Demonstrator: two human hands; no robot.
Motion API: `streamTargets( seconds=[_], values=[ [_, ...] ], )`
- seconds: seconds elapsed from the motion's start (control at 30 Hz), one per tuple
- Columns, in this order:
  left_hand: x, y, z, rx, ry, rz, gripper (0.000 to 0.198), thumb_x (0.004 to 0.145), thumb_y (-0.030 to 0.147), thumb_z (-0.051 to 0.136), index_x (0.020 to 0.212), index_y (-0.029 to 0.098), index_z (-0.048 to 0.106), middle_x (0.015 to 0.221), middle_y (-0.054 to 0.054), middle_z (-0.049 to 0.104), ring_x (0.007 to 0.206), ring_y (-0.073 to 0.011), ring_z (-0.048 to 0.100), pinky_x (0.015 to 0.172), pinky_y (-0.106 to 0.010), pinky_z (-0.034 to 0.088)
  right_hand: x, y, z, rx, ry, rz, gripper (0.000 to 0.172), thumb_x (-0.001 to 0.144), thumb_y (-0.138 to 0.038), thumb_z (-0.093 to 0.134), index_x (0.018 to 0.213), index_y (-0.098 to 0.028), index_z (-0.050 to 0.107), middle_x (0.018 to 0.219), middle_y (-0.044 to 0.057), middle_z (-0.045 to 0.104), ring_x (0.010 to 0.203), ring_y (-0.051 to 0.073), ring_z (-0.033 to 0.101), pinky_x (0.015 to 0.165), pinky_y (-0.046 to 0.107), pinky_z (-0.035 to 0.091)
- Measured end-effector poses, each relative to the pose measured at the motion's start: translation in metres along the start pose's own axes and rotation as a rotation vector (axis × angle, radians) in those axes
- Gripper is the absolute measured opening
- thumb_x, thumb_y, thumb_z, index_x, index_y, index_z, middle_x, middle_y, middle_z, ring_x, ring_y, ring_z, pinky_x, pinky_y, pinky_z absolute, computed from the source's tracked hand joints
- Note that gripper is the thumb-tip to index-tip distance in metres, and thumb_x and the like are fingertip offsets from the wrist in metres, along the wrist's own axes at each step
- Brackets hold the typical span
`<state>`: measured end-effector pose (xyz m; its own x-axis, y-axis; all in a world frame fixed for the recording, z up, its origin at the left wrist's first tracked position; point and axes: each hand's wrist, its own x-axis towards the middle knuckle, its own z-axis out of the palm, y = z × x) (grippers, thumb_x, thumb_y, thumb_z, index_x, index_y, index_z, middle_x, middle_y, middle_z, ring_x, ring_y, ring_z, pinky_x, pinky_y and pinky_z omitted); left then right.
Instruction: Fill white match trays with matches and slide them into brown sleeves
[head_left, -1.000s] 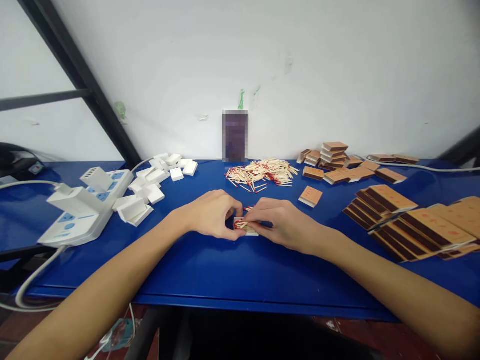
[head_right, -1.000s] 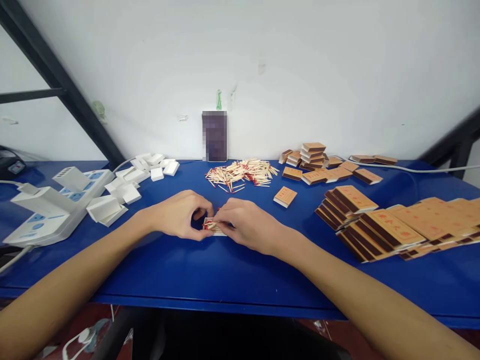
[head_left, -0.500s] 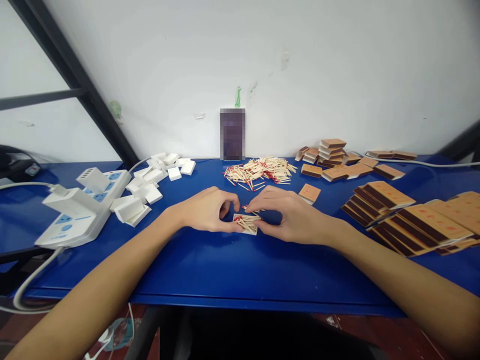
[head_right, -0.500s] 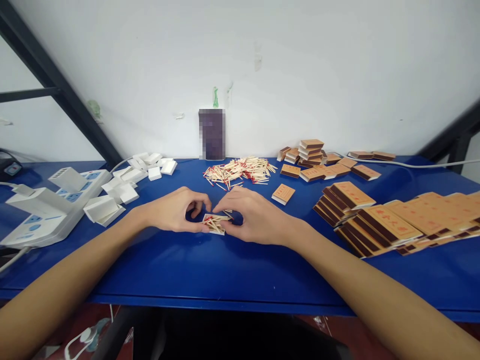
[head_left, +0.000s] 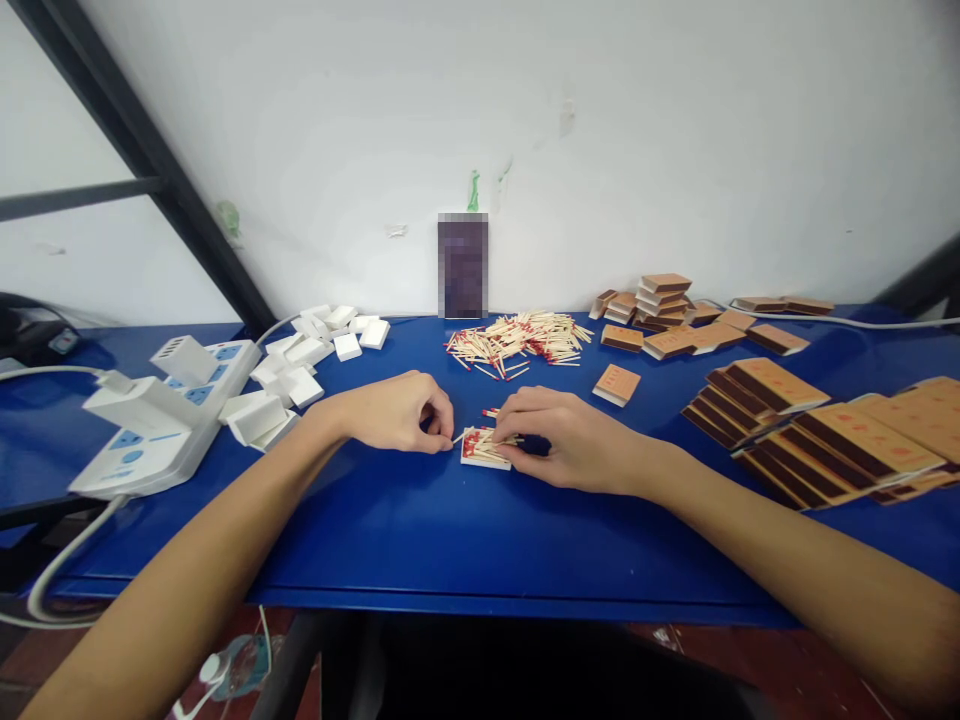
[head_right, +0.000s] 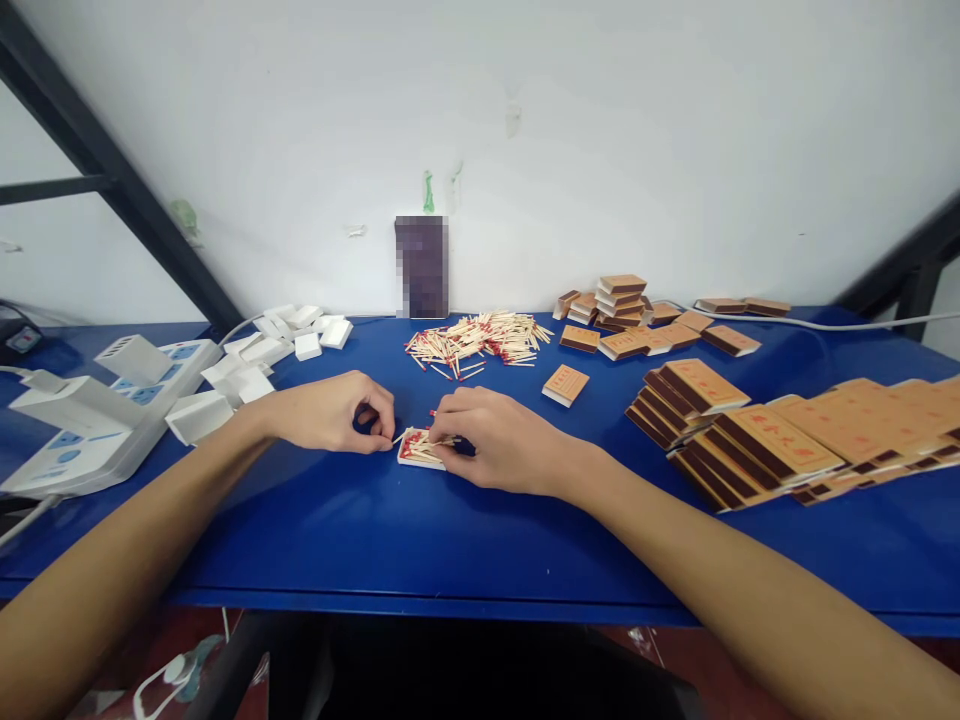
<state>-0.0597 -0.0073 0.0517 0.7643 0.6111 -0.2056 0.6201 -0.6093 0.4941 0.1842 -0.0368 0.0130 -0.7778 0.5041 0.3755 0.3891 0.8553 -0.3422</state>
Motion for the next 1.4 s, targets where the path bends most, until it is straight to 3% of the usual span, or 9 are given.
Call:
streamTargets(
  seconds=[0.13, 0.33, 0.5, 0.7, 0.87, 1.03, 1.17, 1.4],
  values=[
    [0.000, 0.002, 0.000, -0.037, 0.036, 0.014, 0.014, 0.077, 0.025, 0.064, 0.078, 0.015, 0.074, 0.073, -0.002, 0.069, 0.062, -0.0103, 0.053, 0.061, -0.021, 0.041, -0.001, 0.002, 0.003, 0.028, 0.014, -0.003, 0.014, 0.090, -0.016, 0.057, 0.086, -0.016, 0.070, 0.084, 0.006, 0.065, 0.079, 0.017, 0.059, 0.073, 0.029, 0.047],
    [0.002, 0.001, 0.003, -0.019, 0.016, -0.064, 0.024, 0.077, 0.039, 0.067, 0.076, 0.015, 0.072, 0.064, 0.000, 0.064, 0.056, -0.0097, 0.052, 0.054, -0.021, 0.038, -0.002, -0.002, 0.001, -0.033, 0.013, -0.011, 0.019, 0.094, -0.024, 0.055, 0.102, -0.019, 0.071, 0.100, 0.009, 0.067, 0.090, 0.019, 0.061, 0.082, 0.034, 0.049],
    [0.000, 0.002, 0.000, 0.045, 0.018, -0.094, 0.014, 0.075, 0.028, 0.065, 0.075, 0.017, 0.072, 0.058, 0.004, 0.058, 0.049, -0.0079, 0.047, 0.051, -0.021, 0.035, -0.001, -0.009, -0.002, -0.098, -0.035, -0.045, 0.022, 0.093, -0.028, 0.053, 0.106, -0.020, 0.070, 0.107, 0.011, 0.065, 0.092, 0.022, 0.061, 0.084, 0.039, 0.047],
    [-0.004, -0.005, -0.008, 0.139, 0.081, -0.163, 0.011, 0.070, 0.022, 0.062, 0.073, 0.017, 0.071, 0.053, 0.005, 0.053, 0.047, -0.0084, 0.046, 0.051, -0.022, 0.033, -0.002, -0.006, -0.008, -0.125, -0.058, 0.024, 0.021, 0.084, -0.016, 0.054, 0.102, -0.017, 0.065, 0.101, 0.010, 0.064, 0.087, 0.021, 0.058, 0.080, 0.036, 0.045],
    [0.000, 0.004, 0.000, -0.037, 0.181, -0.096, 0.013, 0.073, 0.024, 0.062, 0.077, 0.015, 0.070, 0.053, 0.006, 0.046, 0.047, -0.0070, 0.039, 0.049, -0.021, 0.031, -0.004, 0.001, -0.014, -0.179, -0.067, 0.091, 0.016, 0.081, -0.014, 0.053, 0.094, -0.018, 0.060, 0.093, 0.006, 0.062, 0.081, 0.020, 0.055, 0.076, 0.034, 0.041],
    [0.008, 0.015, 0.015, -0.096, 0.140, 0.012, 0.012, 0.074, 0.027, 0.063, 0.073, 0.015, 0.067, 0.054, 0.006, 0.047, 0.048, -0.0061, 0.038, 0.050, -0.020, 0.031, -0.003, 0.002, -0.016, -0.144, -0.096, 0.087, 0.008, 0.082, -0.016, 0.053, 0.087, -0.019, 0.059, 0.084, 0.004, 0.060, 0.076, 0.019, 0.054, 0.072, 0.032, 0.038],
    [0.006, 0.018, 0.014, -0.110, 0.179, -0.014, 0.018, 0.076, 0.032, 0.065, 0.071, 0.015, 0.062, 0.053, 0.006, 0.049, 0.046, -0.0060, 0.040, 0.048, -0.020, 0.030, -0.003, 0.004, -0.015, -0.122, -0.110, 0.068, 0.006, 0.083, -0.016, 0.054, 0.084, -0.019, 0.059, 0.082, 0.003, 0.060, 0.074, 0.018, 0.053, 0.069, 0.031, 0.037],
    [0.006, 0.014, 0.014, -0.079, 0.110, 0.021, 0.013, 0.078, 0.029, 0.065, 0.079, 0.016, 0.070, 0.055, 0.006, 0.051, 0.047, -0.0061, 0.043, 0.050, -0.020, 0.033, -0.003, 0.003, -0.013, -0.140, -0.132, 0.065, 0.011, 0.086, -0.016, 0.053, 0.076, -0.019, 0.057, 0.079, 0.003, 0.058, 0.070, 0.016, 0.051, 0.067, 0.030, 0.036]
  ],
)
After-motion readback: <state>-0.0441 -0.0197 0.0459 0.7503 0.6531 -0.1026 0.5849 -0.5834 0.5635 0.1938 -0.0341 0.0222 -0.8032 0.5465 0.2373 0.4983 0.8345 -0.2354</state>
